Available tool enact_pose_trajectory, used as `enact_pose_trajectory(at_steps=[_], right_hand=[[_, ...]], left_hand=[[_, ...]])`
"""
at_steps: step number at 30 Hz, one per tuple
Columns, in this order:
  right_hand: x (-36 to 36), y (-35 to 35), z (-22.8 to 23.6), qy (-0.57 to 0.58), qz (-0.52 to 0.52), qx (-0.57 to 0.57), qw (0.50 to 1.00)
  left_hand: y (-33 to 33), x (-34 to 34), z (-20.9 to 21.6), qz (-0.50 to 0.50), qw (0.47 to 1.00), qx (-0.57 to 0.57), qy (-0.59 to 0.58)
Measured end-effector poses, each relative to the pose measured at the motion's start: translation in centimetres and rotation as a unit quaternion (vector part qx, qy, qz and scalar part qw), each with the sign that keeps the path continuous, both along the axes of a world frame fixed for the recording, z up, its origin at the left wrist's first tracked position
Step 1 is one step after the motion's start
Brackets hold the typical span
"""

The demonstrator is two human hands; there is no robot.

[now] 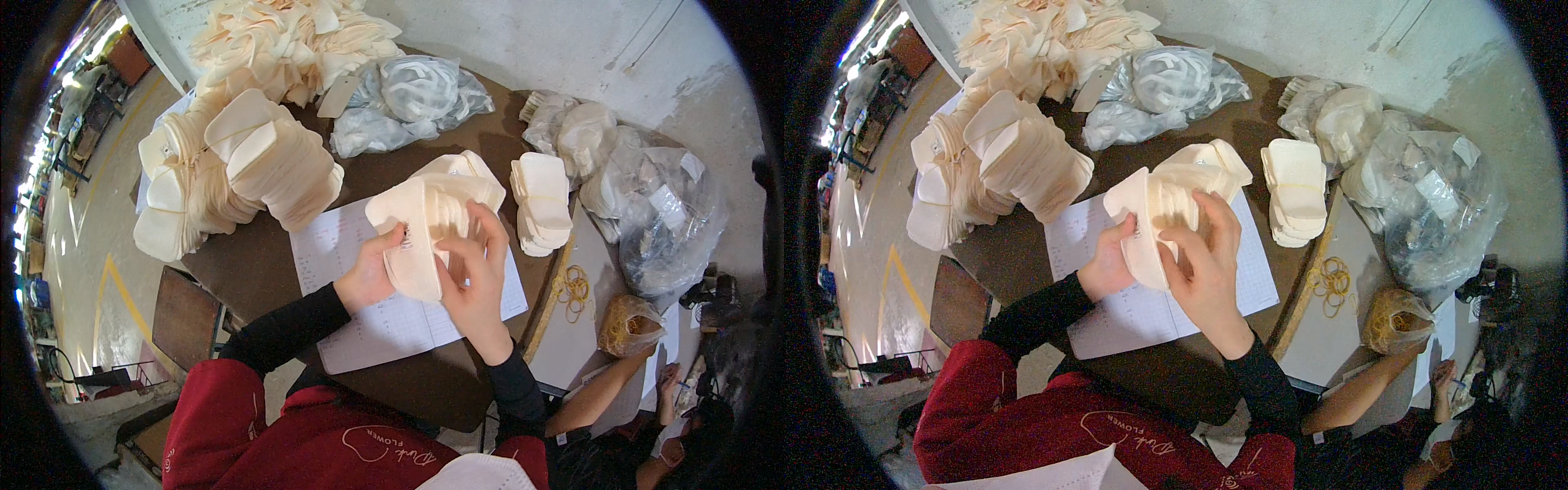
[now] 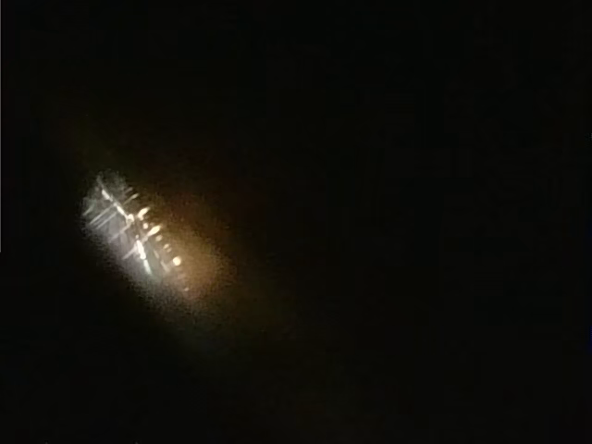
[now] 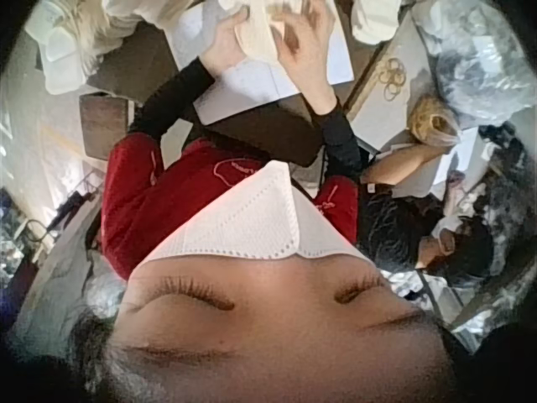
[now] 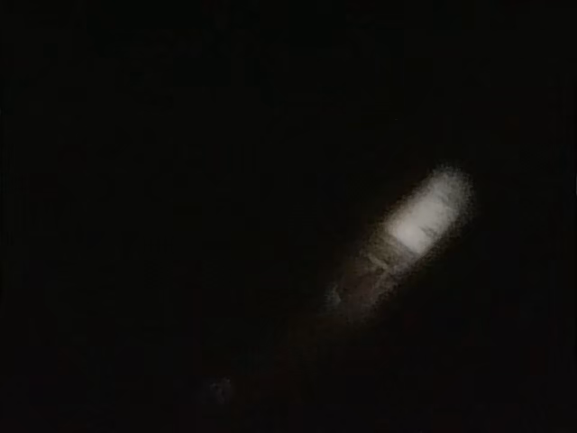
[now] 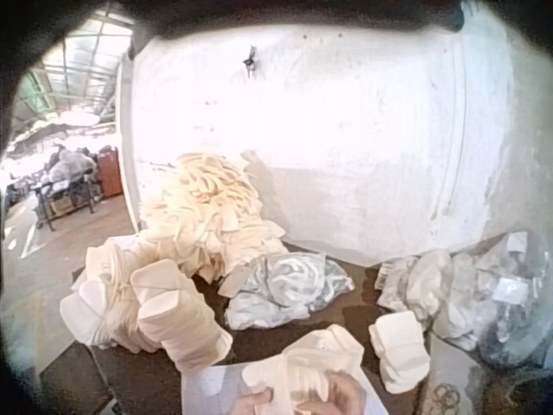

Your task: The person repeatedly picks up stacks of beige fabric pieces, aligns them, and secures them with rubber bands. The person places the finished bundles on the table and continues the process with new stacks.

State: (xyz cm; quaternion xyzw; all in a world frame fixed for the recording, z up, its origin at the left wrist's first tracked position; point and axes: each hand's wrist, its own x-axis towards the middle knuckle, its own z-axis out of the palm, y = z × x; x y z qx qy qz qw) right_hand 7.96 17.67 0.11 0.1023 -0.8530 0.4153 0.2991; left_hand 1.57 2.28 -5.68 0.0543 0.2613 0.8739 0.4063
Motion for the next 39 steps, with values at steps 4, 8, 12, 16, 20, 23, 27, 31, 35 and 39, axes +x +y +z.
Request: enact_pose_trajectory(at_steps=[4, 8, 12, 16, 20, 23, 27, 31, 35, 39], right_hand=[[-0.2, 1.0, -0.3, -0.016, 0.052, -0.040, 0.998], [-0.3, 1.2, 0.6, -0.050, 0.028, -0.059, 0.997], [-0.3, 1.8, 0.1, -0.065, -0.023, -0.275, 0.959], [-0.5, 2.8, 0.3, -0.045, -0.012, -0.559, 0.828], [-2.0, 5.4, -2.7, -0.105, -0.094, -0.373, 0.917], [-2.2, 4.1, -2.2, -0.041, -0.206, -0.079, 0.975], [0.5, 0.5, 0.4, 0.054, 0.021, 0.076, 0.995], [0.2, -2.8, 0.2, 0.036, 0.071, 0.211, 0.974], [0.1, -2.8, 0.0, -0.006, 0.016, 0.119, 0.993], [0.4, -1.7, -0.1, -0.013, -0.037, 0.059, 0.998]], left_hand=[[-0.1, 0.4, -0.3, -0.020, 0.996, 0.033, -0.074], [-0.6, 0.6, -1.9, -0.039, 0.996, 0.042, -0.073], [-0.4, 1.1, 0.1, -0.028, 0.999, -0.040, 0.017], [-1.0, 0.8, 1.5, 0.024, 1.000, -0.009, -0.001], [-2.1, -0.7, 2.6, 0.087, 0.995, 0.033, 0.025], [-1.8, -1.1, 4.0, 0.130, 0.991, -0.031, -0.003], [-0.8, -0.4, 3.0, 0.137, 0.986, -0.093, -0.012], [-0.7, 0.1, 2.8, 0.101, 0.986, -0.127, -0.039], [-0.6, 0.3, 2.1, 0.103, 0.989, -0.100, 0.023], [0.2, 0.2, 2.5, 0.094, 0.982, -0.110, 0.123]])
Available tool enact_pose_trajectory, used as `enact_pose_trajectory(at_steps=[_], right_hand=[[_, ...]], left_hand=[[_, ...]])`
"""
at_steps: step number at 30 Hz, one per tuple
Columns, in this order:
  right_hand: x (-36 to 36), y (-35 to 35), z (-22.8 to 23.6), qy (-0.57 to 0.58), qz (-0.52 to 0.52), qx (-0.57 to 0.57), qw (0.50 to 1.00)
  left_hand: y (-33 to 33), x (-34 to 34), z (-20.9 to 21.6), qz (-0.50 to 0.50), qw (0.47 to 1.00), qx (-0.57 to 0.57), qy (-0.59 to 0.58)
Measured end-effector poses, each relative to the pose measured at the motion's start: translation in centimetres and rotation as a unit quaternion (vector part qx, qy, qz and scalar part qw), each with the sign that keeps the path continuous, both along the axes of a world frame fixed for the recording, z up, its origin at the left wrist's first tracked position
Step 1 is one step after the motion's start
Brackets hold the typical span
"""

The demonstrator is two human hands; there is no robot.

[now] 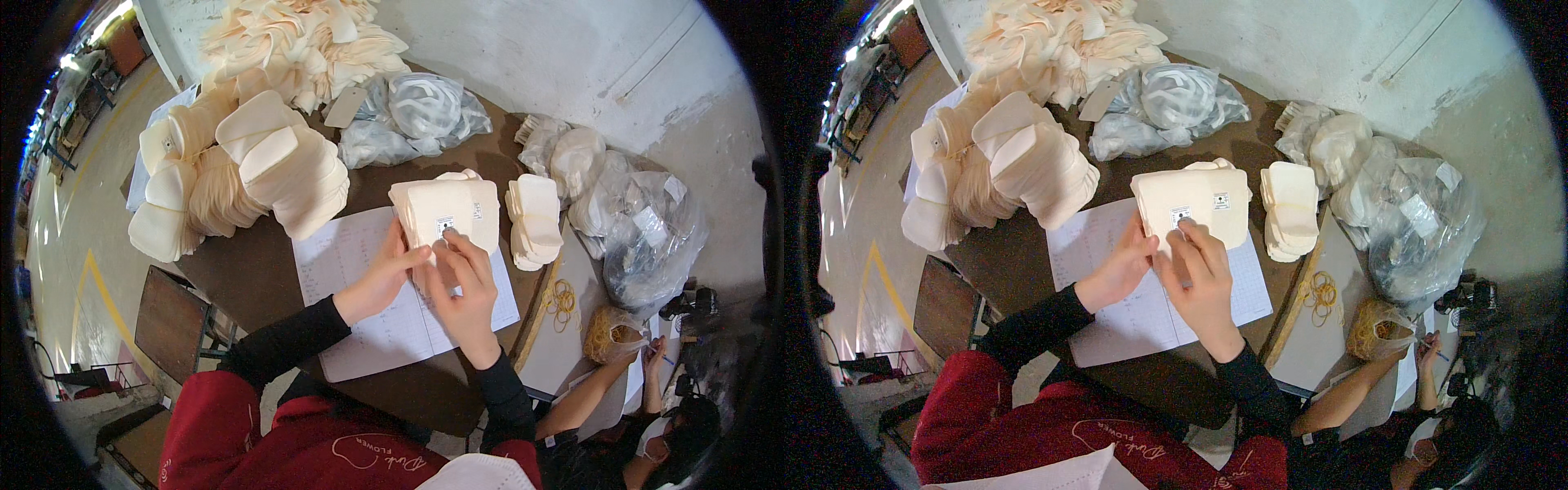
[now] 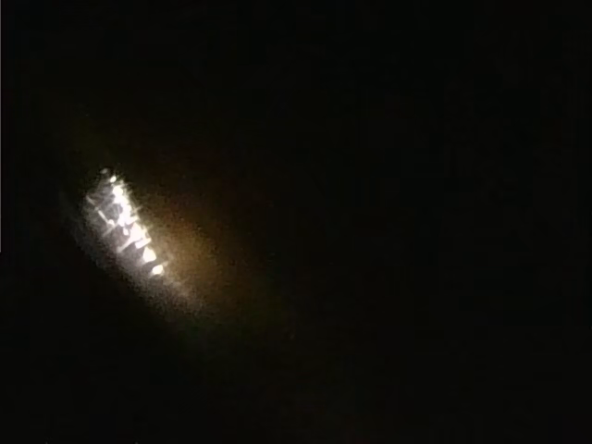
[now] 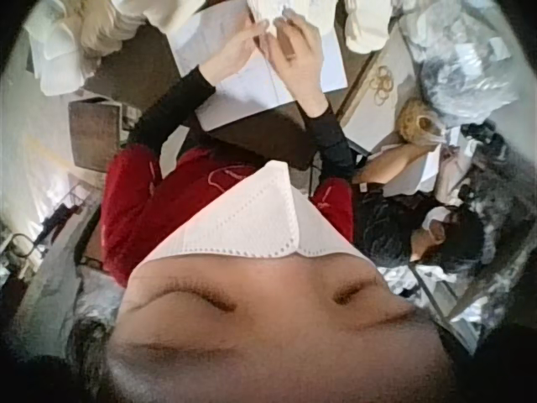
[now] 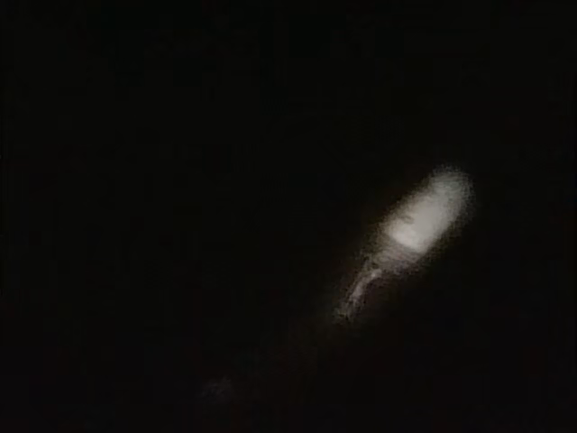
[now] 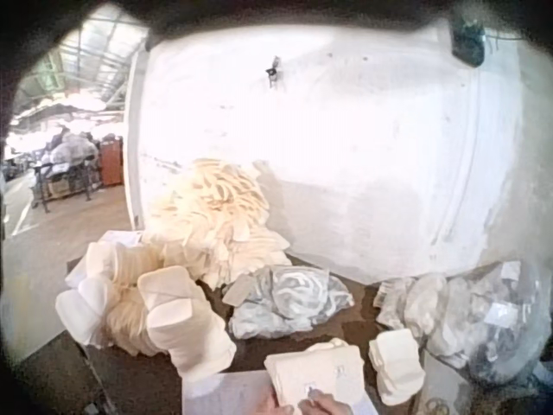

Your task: The person repeatedly picks up stacks of beige fabric pieces, aligns them, and secures them with rubber bands. The person places the finished bundles on the table and continues the process with new stacks.

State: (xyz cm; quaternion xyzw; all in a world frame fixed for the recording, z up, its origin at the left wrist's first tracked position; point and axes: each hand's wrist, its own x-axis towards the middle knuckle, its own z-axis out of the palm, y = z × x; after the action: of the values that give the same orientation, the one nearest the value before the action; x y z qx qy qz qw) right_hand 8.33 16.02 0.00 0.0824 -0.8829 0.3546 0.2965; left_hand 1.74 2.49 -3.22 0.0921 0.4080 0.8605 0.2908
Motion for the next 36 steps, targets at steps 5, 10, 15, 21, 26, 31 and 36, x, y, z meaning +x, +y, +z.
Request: enact_pose_trajectory(at_steps=[5, 10, 15, 21, 26, 31, 36], right_hand=[[-0.2, 1.0, 1.4, -0.058, -0.054, -0.145, 0.986], [-0.5, 3.2, -0.8, 0.012, -0.078, -0.392, 0.916], [-0.2, 2.2, -0.3, -0.125, -0.030, -0.421, 0.898], [-0.6, 1.2, -1.6, -0.138, -0.025, -0.444, 0.885], [-0.7, 1.8, -1.5, -0.177, 0.010, -0.426, 0.887], [-1.2, 3.7, -0.5, -0.047, 0.044, -0.371, 0.926], [-1.4, 2.1, -2.0, -0.117, 0.166, -0.385, 0.901]], left_hand=[[0.5, 0.7, -0.3, 0.033, 0.997, -0.074, 0.011], [0.2, -0.7, -0.3, 0.067, 0.996, -0.009, -0.049], [0.1, -0.6, -1.5, 0.049, 0.998, 0.015, -0.027], [1.3, 0.4, -1.9, 0.138, 0.982, 0.092, -0.085], [0.2, 0.1, 0.0, 0.134, 0.983, -0.074, 0.098], [-3.7, -1.7, 6.1, 0.077, 0.880, -0.266, 0.385], [-7.8, -1.2, 6.1, -0.135, 0.618, -0.530, 0.565]])
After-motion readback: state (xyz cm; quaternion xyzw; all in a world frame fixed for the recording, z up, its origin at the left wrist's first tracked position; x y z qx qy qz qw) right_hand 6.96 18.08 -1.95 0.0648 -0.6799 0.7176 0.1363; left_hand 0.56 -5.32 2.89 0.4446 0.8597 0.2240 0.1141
